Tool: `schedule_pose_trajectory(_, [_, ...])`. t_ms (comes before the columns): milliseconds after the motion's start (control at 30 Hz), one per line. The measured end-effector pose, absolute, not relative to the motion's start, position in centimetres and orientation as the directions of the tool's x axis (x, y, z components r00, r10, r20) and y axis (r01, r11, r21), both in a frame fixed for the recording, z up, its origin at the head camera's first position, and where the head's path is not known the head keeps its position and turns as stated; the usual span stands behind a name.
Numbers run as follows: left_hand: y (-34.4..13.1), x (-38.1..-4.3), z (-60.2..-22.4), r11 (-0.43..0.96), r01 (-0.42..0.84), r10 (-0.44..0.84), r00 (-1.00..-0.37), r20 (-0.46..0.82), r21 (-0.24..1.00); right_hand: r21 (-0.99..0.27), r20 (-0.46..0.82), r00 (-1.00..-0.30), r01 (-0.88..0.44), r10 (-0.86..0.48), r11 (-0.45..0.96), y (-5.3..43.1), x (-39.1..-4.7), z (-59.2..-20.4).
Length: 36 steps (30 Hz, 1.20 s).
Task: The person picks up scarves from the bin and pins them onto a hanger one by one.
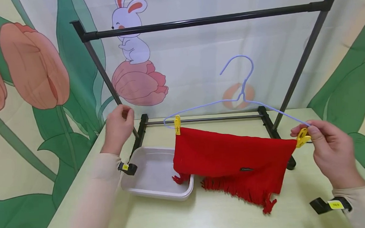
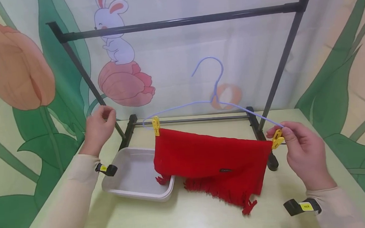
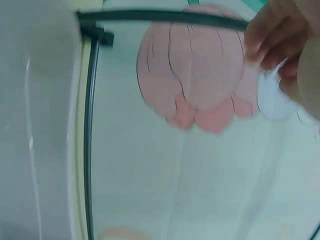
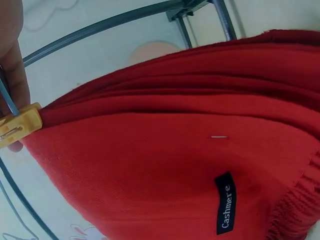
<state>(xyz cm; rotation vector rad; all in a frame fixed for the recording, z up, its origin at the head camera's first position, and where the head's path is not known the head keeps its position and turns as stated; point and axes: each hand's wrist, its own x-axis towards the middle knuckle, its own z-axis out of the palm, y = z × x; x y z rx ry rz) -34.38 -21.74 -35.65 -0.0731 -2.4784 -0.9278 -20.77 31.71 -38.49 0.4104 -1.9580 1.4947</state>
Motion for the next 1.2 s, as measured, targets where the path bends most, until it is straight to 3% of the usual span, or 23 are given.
schedule_pose_trajectory(167, [-24.3,-36.9,-35.4,0.706,0.129,-0.289,-0.845,0.449,0.697,-0.736,0.651,-0.74,-0.558,0.172,0.384,31.8,-20.5,-37.8])
schedule_pose_trajectory(267, [-25.4,-38.2,-35.5,0.693,0.117,-0.256,-0.883,0.394,0.712,-0.731,0.64,-0.74,-0.505,0.205,0.46,31.6,-20.4,-37.4])
schedule_pose_trajectory(400, [-26.2,-39.2,-35.8,0.715,0.14,-0.172,-0.915,0.365,0.685,-0.745,0.643,-0.728,-0.524,0.236,0.413,31.6,-20.6,-37.0])
schedule_pose_trajectory(600, [-25.9,-39.6,-35.9,0.7,0.172,-0.158,-0.909,0.385,0.693,-0.703,0.695,-0.672,-0.559,0.256,0.44,31.6,-21.0,-36.1])
schedule_pose_trajectory(833, [-25.1,-39.8,-35.5,0.678,0.135,-0.177,-0.924,0.338,0.722,-0.719,0.663,-0.669,-0.445,0.335,0.534,30.6,-21.5,-33.3])
schedule_pose_trajectory(1200, [-25.7,-39.8,-35.7,0.688,0.145,-0.152,-0.929,0.336,0.711,-0.711,0.689,-0.617,-0.47,0.381,0.523,27.3,-24.7,-28.3])
